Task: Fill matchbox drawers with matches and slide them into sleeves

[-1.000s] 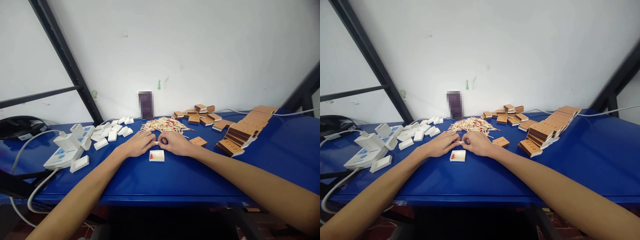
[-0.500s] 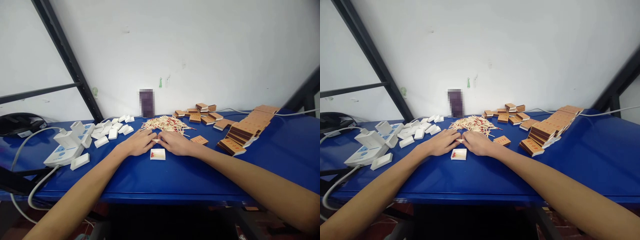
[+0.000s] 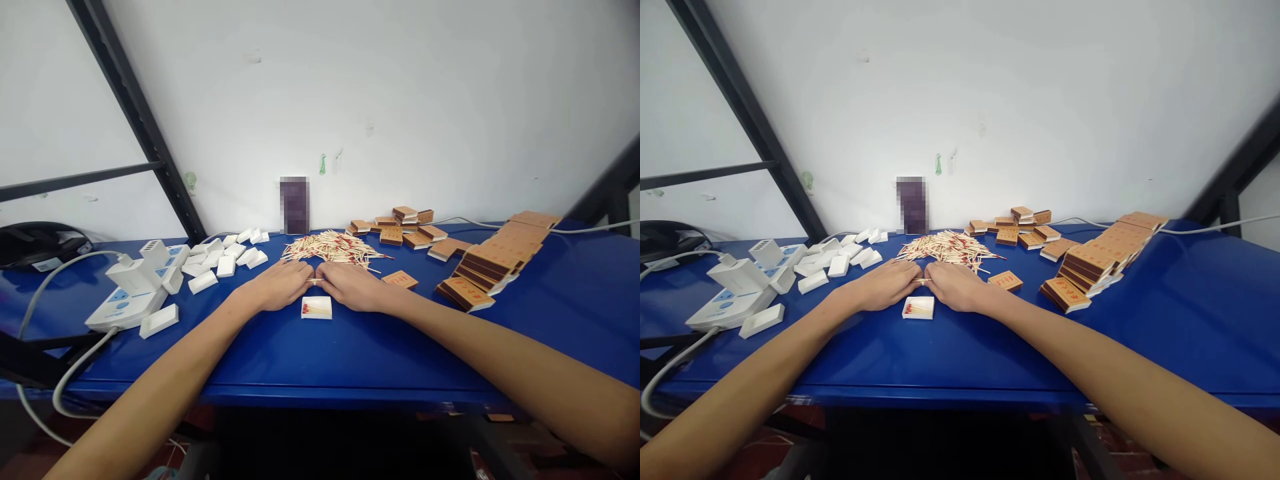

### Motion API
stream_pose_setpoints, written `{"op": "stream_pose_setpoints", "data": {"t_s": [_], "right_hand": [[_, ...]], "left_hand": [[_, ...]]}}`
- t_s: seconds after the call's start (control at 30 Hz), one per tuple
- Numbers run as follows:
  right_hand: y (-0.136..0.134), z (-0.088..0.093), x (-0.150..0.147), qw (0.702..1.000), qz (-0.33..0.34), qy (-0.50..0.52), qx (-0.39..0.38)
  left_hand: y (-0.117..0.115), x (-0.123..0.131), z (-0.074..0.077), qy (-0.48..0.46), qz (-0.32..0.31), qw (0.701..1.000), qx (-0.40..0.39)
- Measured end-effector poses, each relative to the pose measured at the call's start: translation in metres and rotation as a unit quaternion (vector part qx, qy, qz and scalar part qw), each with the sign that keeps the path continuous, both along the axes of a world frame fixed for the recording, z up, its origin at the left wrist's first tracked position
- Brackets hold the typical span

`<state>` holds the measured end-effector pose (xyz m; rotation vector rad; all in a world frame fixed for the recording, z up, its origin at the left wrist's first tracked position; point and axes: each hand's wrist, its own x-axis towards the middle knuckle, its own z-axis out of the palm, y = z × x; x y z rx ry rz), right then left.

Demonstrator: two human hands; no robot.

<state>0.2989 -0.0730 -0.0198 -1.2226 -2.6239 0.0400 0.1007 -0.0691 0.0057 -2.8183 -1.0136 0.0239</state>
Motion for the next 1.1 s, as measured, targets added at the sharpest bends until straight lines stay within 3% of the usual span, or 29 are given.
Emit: {"op": "stream_pose_setpoints", "data": {"t_s": [0.4,0.53,0.63,0.77,0.9,1.1], "right_hand": [[-0.001,0.004,0.0,0.999,0.008,-0.04,0.017],[-0.002,0.007,0.0,0.999,0.016,-0.033,0.025],[-0.008,0.019,0.003,0.999,0.025,-0.016,0.027],[-0.023,0.038,0.009,0.997,0.059,0.012,-0.053],[-0.033,0.044,0.012,0.986,0.089,0.002,-0.137],[-0.034,0.037,0.006,0.986,0.078,0.022,-0.148]], "left_hand": [[-0.001,0.003,-0.003,0.007,-0.002,1.0,0.012],[-0.003,0.002,0.003,-0.004,0.003,1.0,-0.001],[-0.008,-0.003,0.012,-0.052,-0.006,0.999,-0.011],[-0.02,-0.005,0.024,-0.111,-0.033,0.987,-0.111],[-0.027,-0.003,0.026,-0.108,-0.037,0.97,-0.213],[-0.024,-0.005,0.026,-0.099,-0.031,0.973,-0.208]]}}
